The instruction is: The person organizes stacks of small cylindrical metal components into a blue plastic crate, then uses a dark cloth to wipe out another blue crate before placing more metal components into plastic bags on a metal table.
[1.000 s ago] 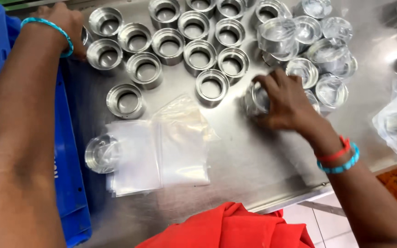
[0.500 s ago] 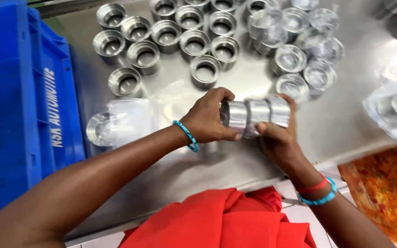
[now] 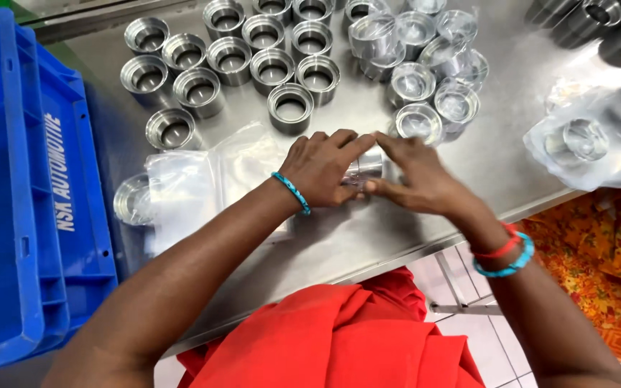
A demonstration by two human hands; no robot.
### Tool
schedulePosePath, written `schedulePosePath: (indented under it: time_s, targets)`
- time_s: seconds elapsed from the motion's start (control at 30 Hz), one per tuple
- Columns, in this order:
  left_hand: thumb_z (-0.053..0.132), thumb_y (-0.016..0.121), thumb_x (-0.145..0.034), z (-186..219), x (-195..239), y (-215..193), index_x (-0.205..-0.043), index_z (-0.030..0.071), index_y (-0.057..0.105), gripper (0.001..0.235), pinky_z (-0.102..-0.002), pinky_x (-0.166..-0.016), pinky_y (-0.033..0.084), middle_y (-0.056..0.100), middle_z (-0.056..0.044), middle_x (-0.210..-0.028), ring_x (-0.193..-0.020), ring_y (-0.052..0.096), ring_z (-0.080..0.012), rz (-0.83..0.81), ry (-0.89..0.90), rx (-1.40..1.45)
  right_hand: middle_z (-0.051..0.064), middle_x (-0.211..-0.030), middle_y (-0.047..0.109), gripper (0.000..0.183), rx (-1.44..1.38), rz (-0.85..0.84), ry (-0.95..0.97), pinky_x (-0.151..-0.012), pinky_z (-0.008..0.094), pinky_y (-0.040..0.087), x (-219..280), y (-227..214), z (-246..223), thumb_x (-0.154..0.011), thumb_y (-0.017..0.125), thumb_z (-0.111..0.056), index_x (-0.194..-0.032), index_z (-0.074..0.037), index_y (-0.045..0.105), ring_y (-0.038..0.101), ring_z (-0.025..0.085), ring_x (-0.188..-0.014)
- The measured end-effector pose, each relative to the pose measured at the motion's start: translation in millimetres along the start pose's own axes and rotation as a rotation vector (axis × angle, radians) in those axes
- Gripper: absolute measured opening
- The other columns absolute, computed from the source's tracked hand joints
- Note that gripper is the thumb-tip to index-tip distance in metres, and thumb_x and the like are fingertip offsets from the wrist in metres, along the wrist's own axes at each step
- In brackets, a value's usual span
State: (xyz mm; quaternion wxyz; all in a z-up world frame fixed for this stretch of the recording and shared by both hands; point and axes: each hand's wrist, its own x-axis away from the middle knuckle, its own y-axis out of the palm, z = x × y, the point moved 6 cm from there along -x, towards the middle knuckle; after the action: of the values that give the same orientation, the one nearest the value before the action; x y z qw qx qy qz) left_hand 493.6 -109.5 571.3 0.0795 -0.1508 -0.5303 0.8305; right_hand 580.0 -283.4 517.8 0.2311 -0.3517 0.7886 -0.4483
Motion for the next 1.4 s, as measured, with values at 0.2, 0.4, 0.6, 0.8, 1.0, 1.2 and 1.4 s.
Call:
schedulePosePath:
  time_s: [0.2, 0.4, 0.6, 0.8, 1.0, 1.2, 1.4]
  targets:
    - [0.041, 0.089, -0.071, -5, 3, 2, -0.145, 0.024, 0.049, 0.086, -0.055, -0.092, 0.05, 0.058, -0.01, -0.138, -0.112, 0.062, -0.0406, 0.058, 0.034, 0.058, 0.006, -0.159, 0.047, 0.076, 0.34, 0.166, 0.06, -0.119, 0.054, 0.039, -16, -53, 10, -0.087, 0.076, -0.05, -0.156, -0.023, 0.057, 0.045, 0.037, -0.139]
    - [0.063, 0.095, -0.052, -19, 9, -13, -0.155, 0.012, 0.026, 0.133, -0.07, -0.095, 0.037, 0.036, -0.02, -0.156, -0.138, 0.037, -0.0514, 0.006, 0.134, -0.013, 0.023, -0.138, 0.044, 0.066, 0.481, 0.009, 0.029, -0.099, 0.06, 0.039, -12, -28, -6, -0.071, 0.087, -0.039, -0.133, -0.029, 0.064, 0.039, 0.047, -0.127]
    - [0.064, 0.092, -0.051, -37, 14, -18, -0.16, 0.018, 0.016, 0.141, -0.067, -0.105, 0.037, 0.034, -0.011, -0.161, -0.146, 0.032, -0.039, -0.361, -0.145, -0.021, 0.021, -0.117, 0.046, 0.081, 0.346, -0.062, -0.056, -0.099, 0.054, 0.043, 5, -32, -7, -0.062, 0.09, -0.029, -0.136, -0.018, 0.061, 0.044, 0.044, -0.111]
    - [0.058, 0.096, -0.051, -41, 0, 4, -0.154, 0.006, 0.027, 0.134, -0.048, -0.105, 0.047, 0.054, -0.021, -0.139, -0.127, 0.053, -0.0415, -0.301, -0.106, 0.188, 0.02, -0.131, 0.056, 0.087, -0.881, 0.054, 0.19, -0.106, 0.046, 0.053, -6, -24, 18, -0.063, 0.094, -0.02, -0.136, -0.007, 0.048, 0.059, 0.032, -0.123]
    - [0.047, 0.096, -0.054, -32, 0, 3, -0.139, 0.007, 0.048, 0.106, -0.048, -0.095, 0.053, 0.062, -0.021, -0.128, -0.115, 0.064, -0.0411, -0.212, -0.083, 0.225, 0.02, -0.14, 0.055, 0.102, -0.488, -0.14, -0.209, -0.112, 0.044, 0.04, -30, -32, -39, -0.063, 0.093, -0.017, -0.148, 0.001, 0.041, 0.053, 0.034, -0.133]
    - [0.037, 0.094, -0.053, -32, -2, 1, -0.127, 0.003, 0.054, 0.09, -0.048, -0.086, 0.057, 0.066, -0.023, -0.114, -0.102, 0.068, -0.0429, -0.177, -0.145, 0.177, 0.02, -0.132, 0.058, 0.103, 0.082, -0.118, -0.287, -0.089, 0.043, 0.054, -33, -18, -65, -0.048, 0.095, -0.035, -0.137, -0.002, 0.054, 0.063, 0.039, -0.112]
    - [0.028, 0.085, -0.051, -27, 16, -44, -0.118, 0.007, 0.061, 0.075, -0.045, -0.081, 0.06, 0.071, -0.019, -0.105, -0.097, 0.072, -0.0385, -0.139, -0.051, 0.185, 0.02, -0.119, 0.067, 0.097, 0.209, 0.107, -0.266, -0.091, 0.045, 0.055, -30, -31, -92, -0.046, 0.095, -0.032, -0.131, -0.001, 0.058, 0.066, 0.038, -0.109]
